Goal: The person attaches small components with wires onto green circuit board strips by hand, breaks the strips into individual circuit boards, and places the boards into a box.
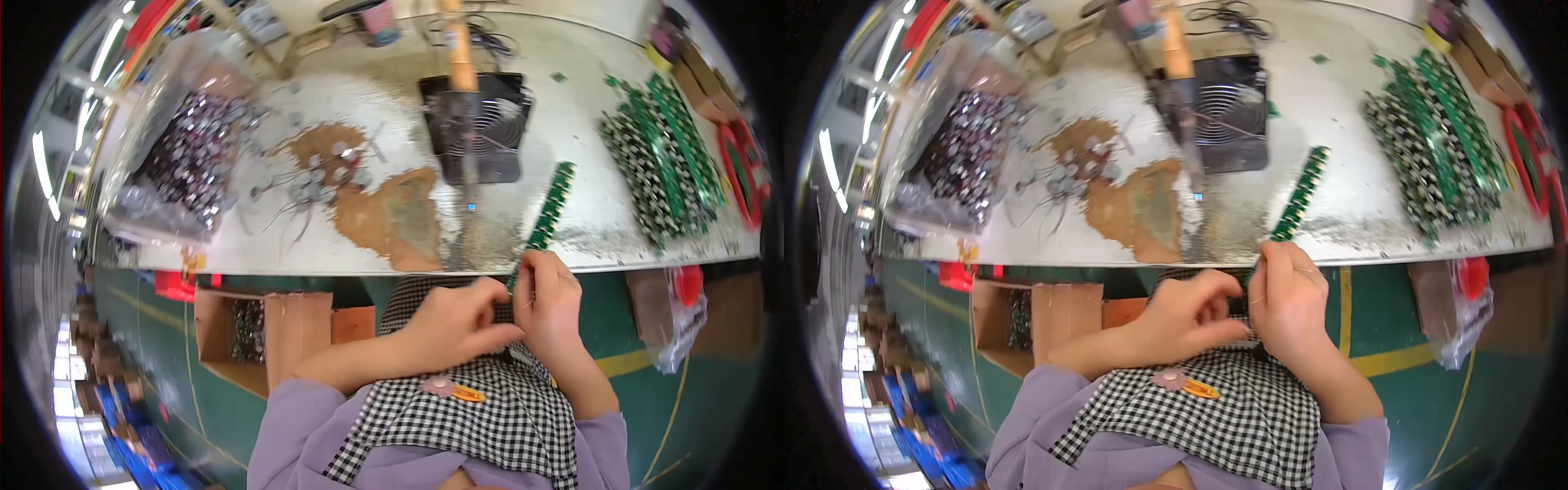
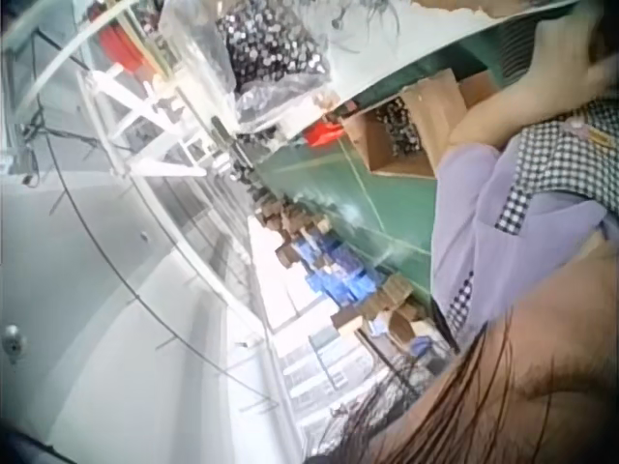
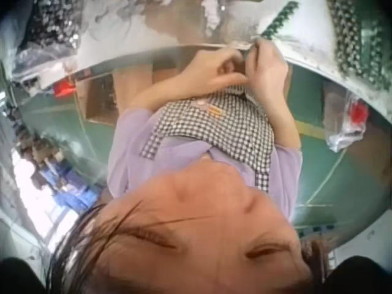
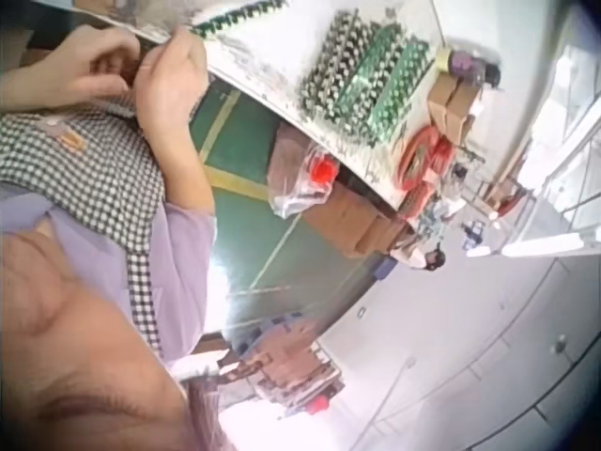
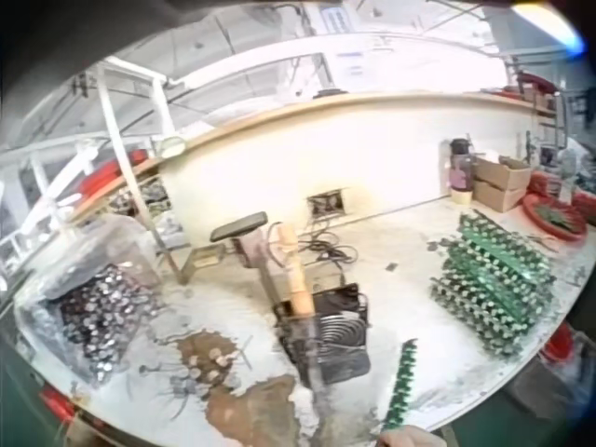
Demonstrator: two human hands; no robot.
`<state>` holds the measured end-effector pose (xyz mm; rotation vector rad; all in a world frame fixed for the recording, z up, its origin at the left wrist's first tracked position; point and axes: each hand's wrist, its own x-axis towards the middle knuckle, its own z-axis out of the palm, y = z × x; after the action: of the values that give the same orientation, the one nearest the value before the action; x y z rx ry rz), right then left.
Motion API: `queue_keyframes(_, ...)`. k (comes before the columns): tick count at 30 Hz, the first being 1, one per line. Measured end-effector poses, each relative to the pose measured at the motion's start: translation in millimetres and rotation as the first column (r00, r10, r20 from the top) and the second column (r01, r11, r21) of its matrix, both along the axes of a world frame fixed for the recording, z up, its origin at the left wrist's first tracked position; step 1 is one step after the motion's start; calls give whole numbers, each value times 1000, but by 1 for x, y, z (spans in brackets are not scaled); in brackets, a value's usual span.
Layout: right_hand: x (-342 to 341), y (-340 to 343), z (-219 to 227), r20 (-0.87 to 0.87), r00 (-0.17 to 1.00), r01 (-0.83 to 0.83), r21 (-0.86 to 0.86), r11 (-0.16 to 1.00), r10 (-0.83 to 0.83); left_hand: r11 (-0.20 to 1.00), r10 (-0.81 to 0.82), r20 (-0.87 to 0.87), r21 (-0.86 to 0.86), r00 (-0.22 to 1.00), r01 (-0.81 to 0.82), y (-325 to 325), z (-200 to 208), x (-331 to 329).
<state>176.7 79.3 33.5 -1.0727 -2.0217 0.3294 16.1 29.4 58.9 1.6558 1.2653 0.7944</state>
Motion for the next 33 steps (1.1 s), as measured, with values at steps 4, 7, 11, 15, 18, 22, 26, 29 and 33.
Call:
queue_keyframes(4, -9, -3, 14, 75, 987, -134, -137, 982, 145, 921, 30, 5, 389, 1000, -29, 1, -13, 7)
queue_keyframes(7, -4, -6, 10, 15, 988, -143, -244, 959, 151, 929, 69, 100, 358, 993, -100, 1, -21, 2)
queue_keyframes(11, 1, -11, 12, -450, 888, -378, -591, 713, 97, 925, 208, 232, 269, 950, -268, 3, -14, -25)
queue_keyframes(15, 28, -1, 0, -670, 742, -447, -500, 742, -5, 673, 670, 0, 421, 742, -608, 44, 15, -106)
queue_keyframes(18, 26, 11, -7, -684, 729, -417, -421, 806, 20, 670, 740, -481, 593, 470, -447, 76, 40, -175)
queue_keyframes(22, 6, 32, -19, -564, 821, -302, -292, 907, 92, 864, 501, -77, -14, 862, -503, 118, 28, -211)
queue_keyframes(26, 12, 42, -24, -465, 860, -268, -59, 962, 211, 798, 596, 165, -15, 786, -602, 128, 13, -226)
queue_keyframes(29, 24, 44, -18, -386, 895, -206, 83, 975, 222, 648, 754, -22, 193, 657, -737, 130, 12, -312)
queue_keyframes(33, 26, 47, -26, -330, 928, -127, 155, 980, 172, 398, 602, -639, 760, -478, -514, 98, -7, -539)
